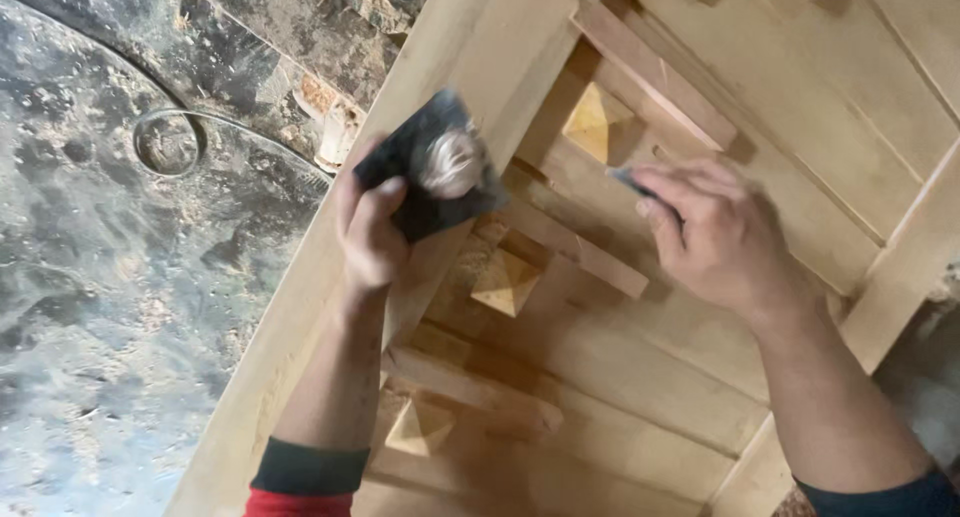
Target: The person uses a putty knife to apply a beige filler paste from a metal palette onto a wooden furniture frame. They carefully spread the filler into gaps and joints on the wooden structure, smoothing the surface with the tool.
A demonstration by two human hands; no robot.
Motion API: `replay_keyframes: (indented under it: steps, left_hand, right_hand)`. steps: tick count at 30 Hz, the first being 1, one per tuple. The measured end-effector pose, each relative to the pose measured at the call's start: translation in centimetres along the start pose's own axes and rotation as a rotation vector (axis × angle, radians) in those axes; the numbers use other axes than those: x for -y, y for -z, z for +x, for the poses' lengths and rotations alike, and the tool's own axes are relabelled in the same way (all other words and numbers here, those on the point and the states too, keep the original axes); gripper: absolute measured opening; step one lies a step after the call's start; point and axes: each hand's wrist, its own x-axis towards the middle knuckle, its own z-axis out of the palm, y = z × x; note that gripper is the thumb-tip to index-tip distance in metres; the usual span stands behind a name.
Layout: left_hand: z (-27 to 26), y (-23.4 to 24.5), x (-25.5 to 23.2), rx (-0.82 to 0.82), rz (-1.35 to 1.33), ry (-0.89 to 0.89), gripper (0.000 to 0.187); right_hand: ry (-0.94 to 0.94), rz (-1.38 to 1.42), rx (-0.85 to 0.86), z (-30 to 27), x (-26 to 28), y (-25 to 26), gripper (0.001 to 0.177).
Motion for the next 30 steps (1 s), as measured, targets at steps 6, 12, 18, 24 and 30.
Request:
replay_keyframes:
  steps: [6,12,18,24,30]
  left_hand:
    - [2.5,-1.3,-0.1,0.177,0.077,-0.020,0.037]
    - [2.8,-1.3,-0.9,0.230,0.021,0.066,0.037]
    - [3.1,-1.7,-1.8,0.225,0.028,0.084,0.038]
    - [3.4,-1.7,-1.8,0.227,-0.002,0.058,0.037]
    - [3.0,-1.6,-1.8,0.188,-0.034,0.142,0.036]
  right_hand:
    - [0.245,-0.391,-0.148,5.0,-0.8,-1.5,0.031]
    - [0.289,-0.465,-0.138,5.7,-2.0,-2.3,0.031]
    - [0.303,-0.518,-0.107,5.7,-2.2,-3.3,0.035]
    - [0.174,-0.471,0.000,6.8,-0.9,-1.4,0.030]
    - [0.126,-0.468,0.039,8.0,0.7,-1.7,0.026]
